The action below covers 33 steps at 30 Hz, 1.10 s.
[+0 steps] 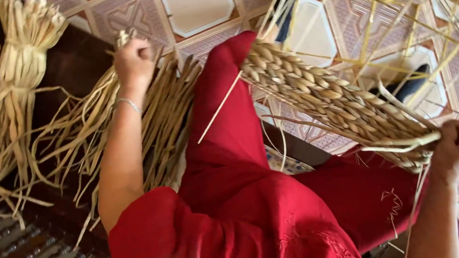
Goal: The person weaves dried plant fibers around a wire frame by hand, tucking and interlacing the strands through the structure, and trims excess fiber using scissors.
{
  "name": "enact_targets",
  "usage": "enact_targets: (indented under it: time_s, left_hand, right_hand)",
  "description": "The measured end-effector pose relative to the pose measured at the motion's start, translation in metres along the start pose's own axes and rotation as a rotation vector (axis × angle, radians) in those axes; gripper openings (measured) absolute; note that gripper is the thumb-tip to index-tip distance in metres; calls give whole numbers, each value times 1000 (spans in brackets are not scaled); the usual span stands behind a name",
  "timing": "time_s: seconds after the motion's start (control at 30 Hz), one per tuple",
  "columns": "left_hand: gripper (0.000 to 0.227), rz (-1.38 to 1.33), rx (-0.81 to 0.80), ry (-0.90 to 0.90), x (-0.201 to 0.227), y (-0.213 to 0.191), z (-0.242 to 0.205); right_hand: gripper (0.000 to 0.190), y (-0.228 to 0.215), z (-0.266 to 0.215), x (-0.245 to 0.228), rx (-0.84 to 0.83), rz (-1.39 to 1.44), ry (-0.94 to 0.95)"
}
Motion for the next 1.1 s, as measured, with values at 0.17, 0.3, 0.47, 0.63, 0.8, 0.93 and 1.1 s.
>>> enact_targets:
  time_s: [0.17, 0.3, 0.47, 0.63, 0.8, 0.93, 1.1]
  left_hand:
    - [10, 303, -17, 66, -77, -2, -1]
    - [23, 759, -54, 43, -73, 23, -7]
    - [10, 517, -72, -199, -69, 11, -5]
    - [16, -171, -178, -663, -36, -17, -12]
    - [39, -287, -366, -662, 21, -37, -28]
    - [19, -79, -531, -579, 36, -29, -29]
    - [16, 0, -652, -372, 85, -8, -24]
  right_hand:
    - [8, -4, 3, -10, -62, 179, 84]
    - [5, -3, 6, -6, -56, 93, 69]
    - [4, -5, 5, -3, -63, 55, 86]
    - [3, -5, 1, 4, -100, 79, 136]
    - [4, -4, 0, 9, -93, 29, 99]
    - [6, -3, 1, 10, -90, 68, 94]
    - [8, -10, 0, -1, -153, 142, 97]
Point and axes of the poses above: each hand's wrist, its own z-axis towards the middle knuckle, its own y-axis out of the palm, x = y × z, the point moved 4 cm from there along z, towards the middle knuckle, and after that the axes turned 12 degrees about -z, right-handed, at the moved point
